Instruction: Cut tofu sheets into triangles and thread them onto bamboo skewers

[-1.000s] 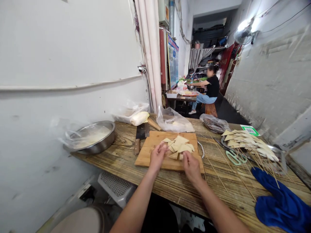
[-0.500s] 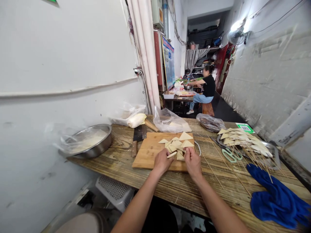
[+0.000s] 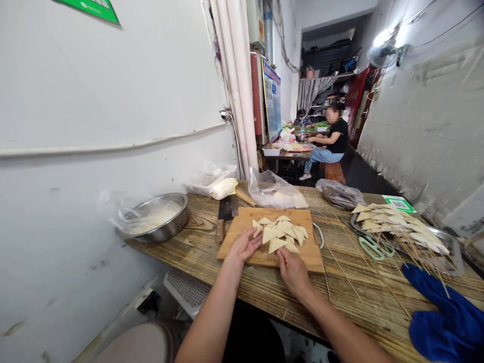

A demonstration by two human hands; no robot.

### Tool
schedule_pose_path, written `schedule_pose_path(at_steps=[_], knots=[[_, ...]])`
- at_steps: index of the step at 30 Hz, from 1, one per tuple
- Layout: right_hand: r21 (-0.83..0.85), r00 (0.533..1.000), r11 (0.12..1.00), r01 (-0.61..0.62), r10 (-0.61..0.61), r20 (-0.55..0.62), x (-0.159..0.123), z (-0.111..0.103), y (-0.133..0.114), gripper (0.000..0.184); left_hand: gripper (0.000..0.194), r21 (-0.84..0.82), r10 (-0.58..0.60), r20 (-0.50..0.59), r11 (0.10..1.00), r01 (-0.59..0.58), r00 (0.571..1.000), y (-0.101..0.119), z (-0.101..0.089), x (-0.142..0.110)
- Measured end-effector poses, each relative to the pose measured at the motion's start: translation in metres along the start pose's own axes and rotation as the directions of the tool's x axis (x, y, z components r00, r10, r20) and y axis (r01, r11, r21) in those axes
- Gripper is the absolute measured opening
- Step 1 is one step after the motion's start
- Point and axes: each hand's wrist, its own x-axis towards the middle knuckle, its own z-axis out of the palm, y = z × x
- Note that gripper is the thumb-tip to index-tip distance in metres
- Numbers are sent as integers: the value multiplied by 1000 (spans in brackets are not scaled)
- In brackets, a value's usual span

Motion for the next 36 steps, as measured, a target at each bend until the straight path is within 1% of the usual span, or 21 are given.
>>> schedule_pose_path(at_steps=[2,4,8,13,17,21,23,24,32,36], knots=[[-25,998,999,34,-33,44,-4,4,-2,34,10,-2,20,-66,1000,-21,998,2,-4,4],[-39,996,998,54,-51,74,-7,6,-4,33,8,2,43,-82,999,-43,996,4,-6,5],[-53,993,997,65,-59,102,-8,8,-5,32,9,-13,35,-51,999,-36,998,9,-8,4],[-49,992,997,58,-52,111,-9,8,-6,32,10,-91,22,-42,995,-26,999,11,-7,2],[-47,990,997,58,-52,133,-11,8,-7,32,5,-31,23,-24,999,-23,999,12,-4,-1],[-50,987,997,58,-49,155,-11,8,-9,32,9,16,75,2,997,-75,997,14,-3,-4],[-61,987,997,50,-39,159,-11,8,-9,32,5,12,87,-2,996,-87,996,14,-4,-4],[-66,986,997,45,-34,161,-11,8,-9,32,3,3,80,-3,997,-80,997,14,-5,-3],[-11,979,999,48,-45,197,-12,8,-9,29,13,-109,-19,-77,994,10,997,17,-7,-4],[-32,976,999,42,-34,213,-12,10,-8,27,13,-153,-15,-81,988,2,997,18,-7,-4]])
